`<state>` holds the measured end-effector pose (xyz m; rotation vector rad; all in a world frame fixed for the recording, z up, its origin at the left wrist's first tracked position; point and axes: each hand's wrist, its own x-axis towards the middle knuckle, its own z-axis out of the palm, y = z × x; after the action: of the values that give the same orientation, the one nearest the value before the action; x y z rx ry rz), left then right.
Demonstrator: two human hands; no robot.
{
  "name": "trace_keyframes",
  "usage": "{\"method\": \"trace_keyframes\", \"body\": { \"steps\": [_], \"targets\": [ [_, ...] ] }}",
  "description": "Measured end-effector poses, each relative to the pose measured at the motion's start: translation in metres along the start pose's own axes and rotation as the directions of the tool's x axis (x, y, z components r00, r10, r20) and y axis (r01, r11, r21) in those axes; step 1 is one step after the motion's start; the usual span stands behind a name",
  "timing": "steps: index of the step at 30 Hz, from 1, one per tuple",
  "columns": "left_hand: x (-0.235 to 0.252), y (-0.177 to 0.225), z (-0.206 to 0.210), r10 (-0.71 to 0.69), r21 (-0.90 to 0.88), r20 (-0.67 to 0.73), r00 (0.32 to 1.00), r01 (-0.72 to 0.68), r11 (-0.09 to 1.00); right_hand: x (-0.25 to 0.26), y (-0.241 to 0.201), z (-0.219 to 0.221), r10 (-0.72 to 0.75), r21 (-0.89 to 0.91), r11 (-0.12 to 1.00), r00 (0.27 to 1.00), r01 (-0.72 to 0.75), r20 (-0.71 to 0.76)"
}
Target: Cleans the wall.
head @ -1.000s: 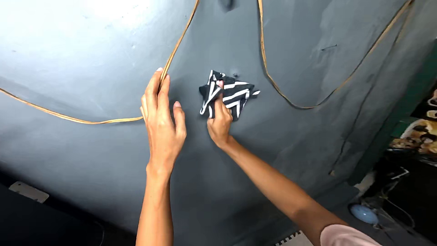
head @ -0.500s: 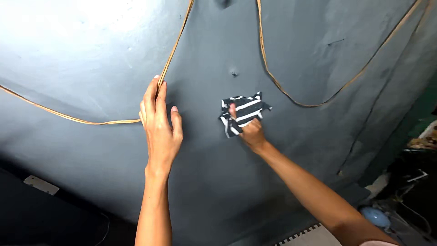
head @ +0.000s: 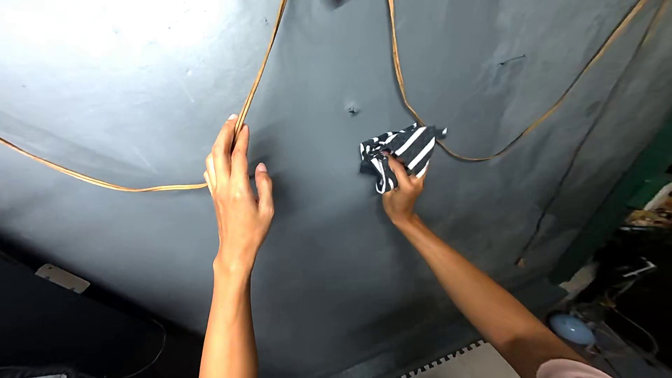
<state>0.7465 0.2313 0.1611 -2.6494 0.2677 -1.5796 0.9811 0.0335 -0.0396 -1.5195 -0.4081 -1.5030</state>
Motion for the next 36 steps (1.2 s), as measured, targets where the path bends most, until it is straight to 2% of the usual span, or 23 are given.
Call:
{"method": "trace_keyframes", "body": {
  "steps": [3,7,9,11,15,20,22,24,31,34,36],
  "targets": [
    [0.001,-0.001,0.002,-0.011,0.001,-0.009,1.0,0.011,1.0,0.012,-0.007,0.011,-0.012,0.074,0.997,0.999,0.015,-0.043],
    [0.003,-0.005,0.007,-0.013,-0.008,-0.03,0.999,0.013,1.0,0.092,-0.03,0.033,-0.053,0.149,0.985,0.979,0.083,-0.195],
    [0.004,-0.007,0.01,-0.02,-0.015,-0.037,0.999,0.019,1.0,0.135,-0.039,0.041,-0.097,0.195,0.972,0.981,0.13,-0.17],
    [0.003,-0.007,0.013,-0.038,-0.015,-0.037,0.999,0.037,0.999,0.159,-0.039,0.04,-0.173,0.281,0.941,0.982,0.187,-0.075],
    [0.003,-0.007,0.018,-0.044,-0.008,-0.037,0.998,0.044,0.999,0.148,-0.019,0.019,-0.242,0.318,0.93,0.959,0.186,0.146],
    [0.002,-0.001,0.018,-0.057,-0.026,-0.051,0.997,0.055,0.998,0.071,-0.019,-0.011,-0.173,0.237,0.966,0.942,0.105,0.287],
    [0.002,0.002,0.015,-0.059,-0.032,-0.052,0.997,0.057,0.998,0.033,-0.02,-0.002,-0.178,0.177,0.975,0.944,0.132,0.277],
    [0.002,0.005,0.012,-0.05,-0.033,-0.051,0.997,0.049,0.998,0.019,-0.025,0.011,-0.212,0.131,0.974,0.948,0.185,0.239],
    [-0.01,0.011,0.001,0.002,0.013,0.016,1.0,-0.003,1.0,0.087,-0.113,0.062,-0.277,0.266,0.932,0.957,0.247,0.083],
    [-0.019,0.005,-0.008,0.015,0.033,0.053,0.998,-0.017,0.999,0.119,-0.142,0.086,-0.442,0.243,0.879,0.892,0.41,0.093],
    [-0.022,-0.003,-0.017,0.013,0.055,0.065,0.998,-0.016,0.998,0.162,-0.162,0.099,-0.512,0.221,0.851,0.847,0.477,0.145]
  ]
}}
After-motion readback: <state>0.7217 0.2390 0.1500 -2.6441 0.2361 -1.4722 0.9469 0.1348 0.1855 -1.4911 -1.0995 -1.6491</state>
